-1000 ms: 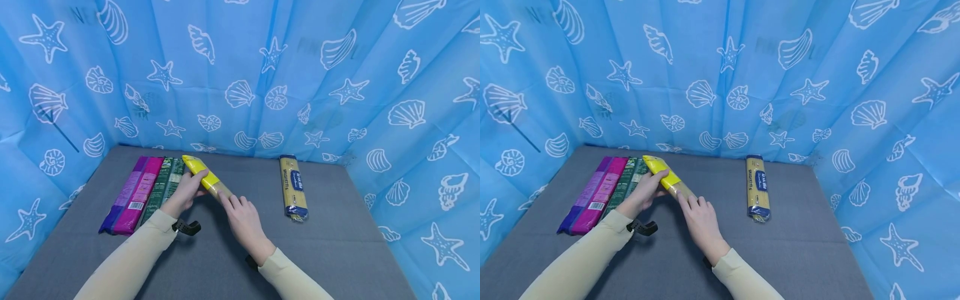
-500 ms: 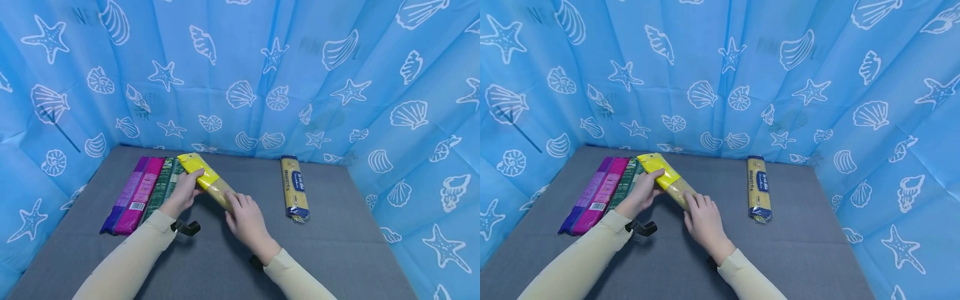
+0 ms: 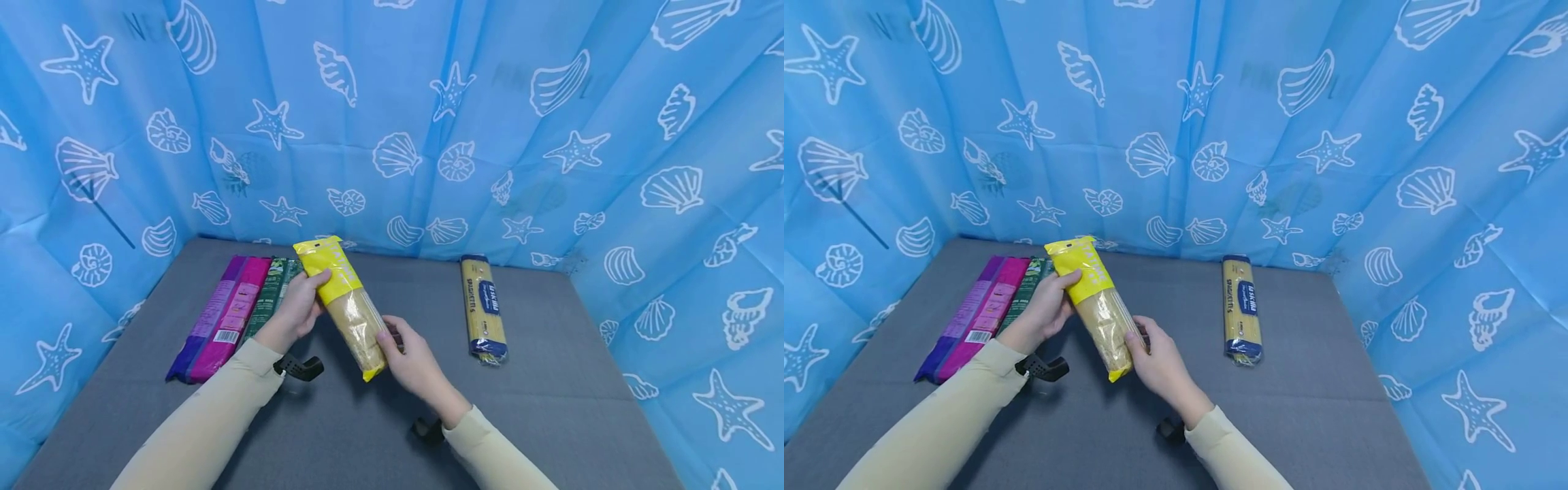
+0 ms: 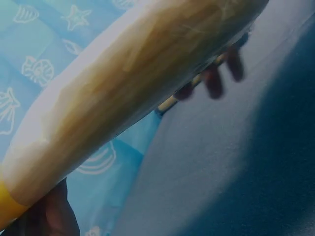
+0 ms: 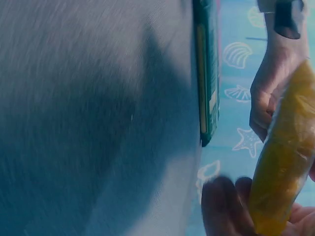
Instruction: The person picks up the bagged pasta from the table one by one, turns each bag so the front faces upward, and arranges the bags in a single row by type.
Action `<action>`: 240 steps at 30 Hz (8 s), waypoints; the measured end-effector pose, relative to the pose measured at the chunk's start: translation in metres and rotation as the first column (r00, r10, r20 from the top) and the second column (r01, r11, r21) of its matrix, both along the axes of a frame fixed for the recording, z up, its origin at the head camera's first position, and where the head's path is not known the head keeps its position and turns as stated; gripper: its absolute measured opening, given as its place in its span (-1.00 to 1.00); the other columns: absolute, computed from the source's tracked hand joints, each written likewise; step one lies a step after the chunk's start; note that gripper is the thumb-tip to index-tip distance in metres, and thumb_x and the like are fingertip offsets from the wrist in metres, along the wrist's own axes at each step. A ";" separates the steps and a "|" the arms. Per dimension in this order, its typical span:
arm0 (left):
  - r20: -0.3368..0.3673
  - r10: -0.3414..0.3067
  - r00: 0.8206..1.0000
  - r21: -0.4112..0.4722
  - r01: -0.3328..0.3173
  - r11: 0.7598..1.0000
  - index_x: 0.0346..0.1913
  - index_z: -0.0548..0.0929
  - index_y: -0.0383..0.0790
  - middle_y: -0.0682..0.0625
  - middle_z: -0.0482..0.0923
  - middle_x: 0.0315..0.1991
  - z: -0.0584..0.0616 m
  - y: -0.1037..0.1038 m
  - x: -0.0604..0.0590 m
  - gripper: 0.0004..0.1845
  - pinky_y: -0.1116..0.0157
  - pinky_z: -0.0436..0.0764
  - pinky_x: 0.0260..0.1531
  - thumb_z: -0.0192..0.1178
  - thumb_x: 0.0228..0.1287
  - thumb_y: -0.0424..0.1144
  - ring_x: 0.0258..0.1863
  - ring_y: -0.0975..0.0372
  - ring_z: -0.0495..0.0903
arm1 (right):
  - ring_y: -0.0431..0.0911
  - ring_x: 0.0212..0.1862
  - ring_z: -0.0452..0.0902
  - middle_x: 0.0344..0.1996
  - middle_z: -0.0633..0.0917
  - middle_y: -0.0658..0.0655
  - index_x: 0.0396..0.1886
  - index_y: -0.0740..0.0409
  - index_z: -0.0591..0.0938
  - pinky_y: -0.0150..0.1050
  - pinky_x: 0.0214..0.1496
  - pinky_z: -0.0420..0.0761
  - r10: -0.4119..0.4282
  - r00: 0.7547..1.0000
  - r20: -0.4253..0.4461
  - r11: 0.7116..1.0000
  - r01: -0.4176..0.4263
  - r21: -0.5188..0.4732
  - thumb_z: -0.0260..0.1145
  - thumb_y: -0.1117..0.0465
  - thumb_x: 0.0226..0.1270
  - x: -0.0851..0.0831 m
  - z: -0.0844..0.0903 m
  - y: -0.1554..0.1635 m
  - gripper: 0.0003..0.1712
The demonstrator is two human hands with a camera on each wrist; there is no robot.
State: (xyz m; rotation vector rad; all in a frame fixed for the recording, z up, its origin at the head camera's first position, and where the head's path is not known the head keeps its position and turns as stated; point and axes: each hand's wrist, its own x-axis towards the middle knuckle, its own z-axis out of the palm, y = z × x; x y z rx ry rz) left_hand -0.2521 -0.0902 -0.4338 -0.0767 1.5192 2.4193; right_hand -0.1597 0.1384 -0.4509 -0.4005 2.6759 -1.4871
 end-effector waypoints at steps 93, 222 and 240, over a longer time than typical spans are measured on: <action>-0.141 -0.283 0.949 -0.495 0.180 0.850 0.45 0.25 -0.19 -0.15 0.34 0.34 -0.073 0.176 0.032 -0.32 0.26 0.56 0.01 0.24 0.31 -0.39 0.20 0.08 0.43 | 0.12 0.11 0.40 0.19 0.39 0.34 0.46 0.22 0.11 -0.04 0.12 0.46 -0.357 0.867 0.348 0.872 0.443 -0.209 -0.09 0.30 0.55 -0.046 -0.029 0.094 -0.45; -0.253 -0.192 0.948 -0.946 -0.202 0.252 -0.02 0.30 -0.46 -0.39 0.21 -0.01 -0.018 -0.102 -0.058 -0.76 0.04 0.39 -0.37 -0.31 0.53 -0.34 -0.30 -0.07 0.32 | -0.26 -0.13 0.34 -0.11 0.39 -0.09 0.53 -0.02 0.11 -0.34 -0.15 0.44 0.257 0.927 0.273 0.944 -0.301 0.133 0.52 0.02 0.11 0.004 -0.037 -0.117 0.07; -0.153 0.154 0.976 -0.752 -0.216 0.623 0.21 0.30 -0.37 -0.27 0.31 0.05 -0.007 -0.095 -0.037 -0.62 0.19 0.42 -0.36 -0.30 0.58 -0.16 -0.24 0.06 0.36 | -0.12 0.02 0.53 0.11 0.53 0.03 0.50 -0.18 0.12 -0.20 -0.04 0.57 0.368 0.841 0.396 0.893 -0.201 -0.404 0.34 0.09 0.33 -0.003 -0.036 -0.082 -0.15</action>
